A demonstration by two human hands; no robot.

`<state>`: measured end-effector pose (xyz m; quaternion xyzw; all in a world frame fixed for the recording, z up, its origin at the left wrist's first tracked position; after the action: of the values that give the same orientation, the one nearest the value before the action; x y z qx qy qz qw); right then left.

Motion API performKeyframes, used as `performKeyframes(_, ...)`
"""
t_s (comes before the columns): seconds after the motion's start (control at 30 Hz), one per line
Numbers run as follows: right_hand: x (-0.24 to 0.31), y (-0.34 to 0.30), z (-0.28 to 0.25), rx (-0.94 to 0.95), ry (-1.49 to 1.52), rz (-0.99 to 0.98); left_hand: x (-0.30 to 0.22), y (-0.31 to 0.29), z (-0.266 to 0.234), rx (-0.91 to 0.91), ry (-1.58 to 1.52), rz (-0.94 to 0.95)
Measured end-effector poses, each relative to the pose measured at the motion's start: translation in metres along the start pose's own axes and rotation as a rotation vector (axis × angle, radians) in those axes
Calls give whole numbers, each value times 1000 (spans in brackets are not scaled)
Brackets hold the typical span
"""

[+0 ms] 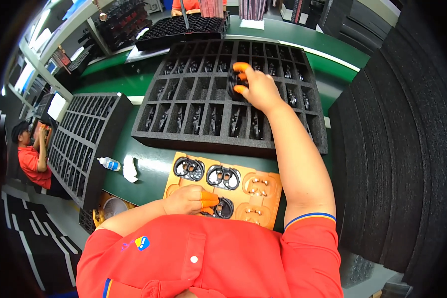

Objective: The person applies adhesive to small electronic components in a component tray using an applicator tool and a glue bottle, then assembles the components by hand at a factory workbench.

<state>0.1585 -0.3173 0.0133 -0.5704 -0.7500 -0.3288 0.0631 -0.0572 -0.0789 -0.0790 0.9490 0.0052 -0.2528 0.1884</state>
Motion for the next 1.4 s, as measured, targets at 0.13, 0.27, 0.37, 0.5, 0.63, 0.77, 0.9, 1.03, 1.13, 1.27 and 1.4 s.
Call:
performKeyframes(0.13,-7,-9,24,101,-134,10,17,5,-40,-148,82,-305)
performKeyframes(0.27,-10,-12,22,-22,-272,3,47,44,-140,-509,473,-405)
performKeyframes(0.37,-3,-12,11,-161,-241,-17,117,82,-179,-533,463,-574)
performKeyframes(0.5,-51,-35,-54,-583,-212,213,180,129,-178,-312,671,-738)
performKeyframes(0.63,-61,-36,-44,-359,-203,311,182,155,-158,-214,728,-712)
performKeyframes(0.77,-59,-32,-25,-173,-320,338,187,154,-147,-178,656,-716)
performKeyframes(0.9,-52,-30,-15,-101,-367,319,198,140,-151,-97,407,-710)
performKeyframes(1.03,-42,-30,-12,-68,-80,247,163,116,-188,-225,442,-677)
performKeyframes(1.13,-31,-26,1,-63,-100,120,134,59,-210,-441,152,-793)
performKeyframes(1.27,-41,-18,-2,-63,-220,195,85,-16,-206,-507,142,-768)
performKeyframes(1.4,-37,-23,-14,-186,-346,118,73,-56,-150,-392,19,-779)
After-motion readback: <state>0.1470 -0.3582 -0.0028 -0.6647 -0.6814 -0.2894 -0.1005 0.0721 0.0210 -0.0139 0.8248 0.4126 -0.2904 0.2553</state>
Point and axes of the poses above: each hand's wrist, its own y-axis towards the middle knuckle, its own z-axis out of the palm, x = y × z, the point moved 10 cm from there along y, towards the middle knuckle, and after that the axes turned 6 degrees about x, right-handed, at the moved point
